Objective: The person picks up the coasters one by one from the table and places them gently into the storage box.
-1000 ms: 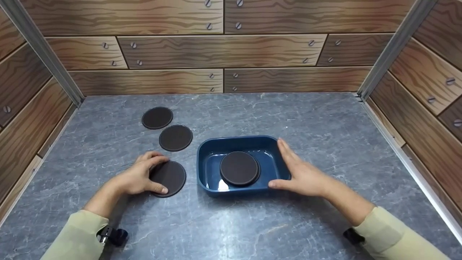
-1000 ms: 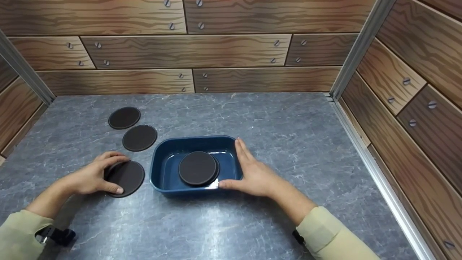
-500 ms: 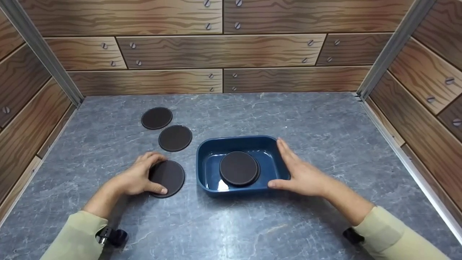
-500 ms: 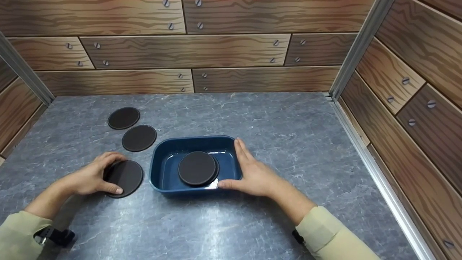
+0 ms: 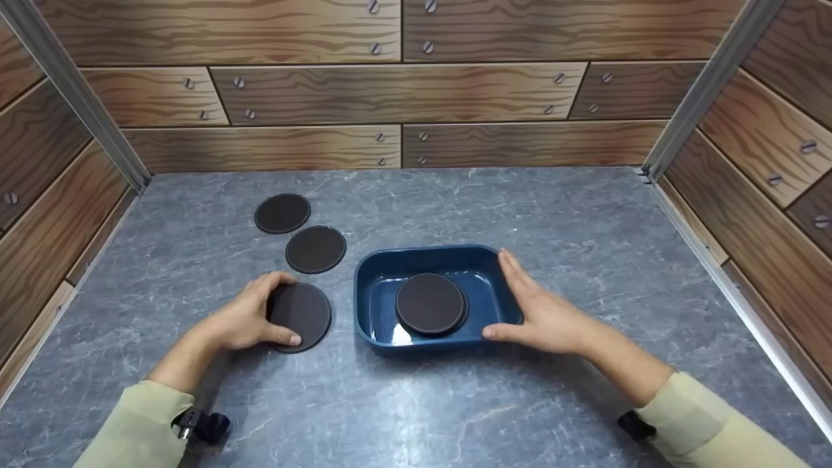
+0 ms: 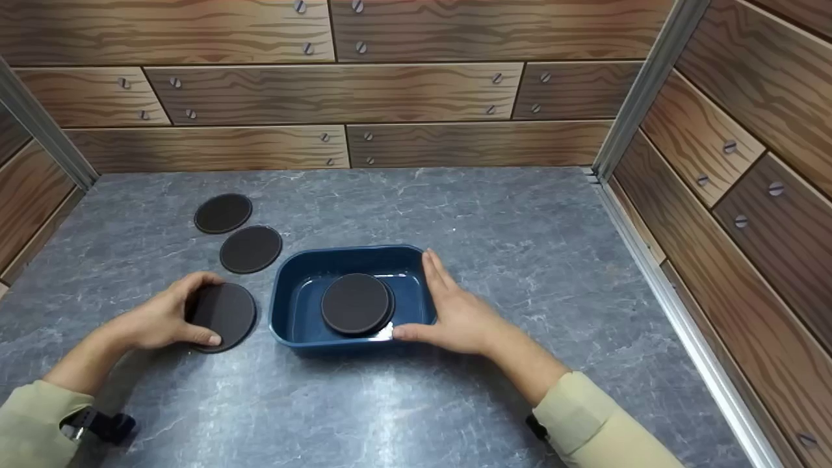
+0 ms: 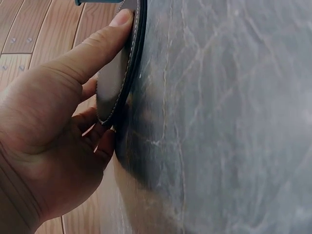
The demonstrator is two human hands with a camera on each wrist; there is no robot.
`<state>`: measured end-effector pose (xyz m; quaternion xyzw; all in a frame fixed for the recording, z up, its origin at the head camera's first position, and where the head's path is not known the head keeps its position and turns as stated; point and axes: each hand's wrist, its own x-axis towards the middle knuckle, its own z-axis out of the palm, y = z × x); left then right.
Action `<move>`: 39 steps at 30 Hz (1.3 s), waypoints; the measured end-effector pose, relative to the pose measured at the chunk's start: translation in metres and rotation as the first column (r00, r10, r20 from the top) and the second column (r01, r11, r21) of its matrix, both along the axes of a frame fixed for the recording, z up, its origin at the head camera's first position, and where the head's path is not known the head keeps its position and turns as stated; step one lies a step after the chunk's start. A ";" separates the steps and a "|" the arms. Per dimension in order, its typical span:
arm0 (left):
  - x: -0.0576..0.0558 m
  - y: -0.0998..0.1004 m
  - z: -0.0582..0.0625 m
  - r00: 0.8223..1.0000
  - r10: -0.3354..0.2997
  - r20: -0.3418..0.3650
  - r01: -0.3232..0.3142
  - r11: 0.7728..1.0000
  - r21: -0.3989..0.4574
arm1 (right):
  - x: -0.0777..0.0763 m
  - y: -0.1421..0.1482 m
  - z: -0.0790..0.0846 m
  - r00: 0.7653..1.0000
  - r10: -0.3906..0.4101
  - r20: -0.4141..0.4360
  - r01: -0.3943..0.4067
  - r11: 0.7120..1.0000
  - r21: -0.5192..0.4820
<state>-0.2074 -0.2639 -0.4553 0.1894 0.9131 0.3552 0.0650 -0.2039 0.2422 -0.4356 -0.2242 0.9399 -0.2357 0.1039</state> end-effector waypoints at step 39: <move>-0.003 0.005 0.021 0.998 0.061 -0.015 -0.060 0.997 0.056 | -0.001 0.001 0.001 1.000 0.001 0.000 -0.001 1.000 0.000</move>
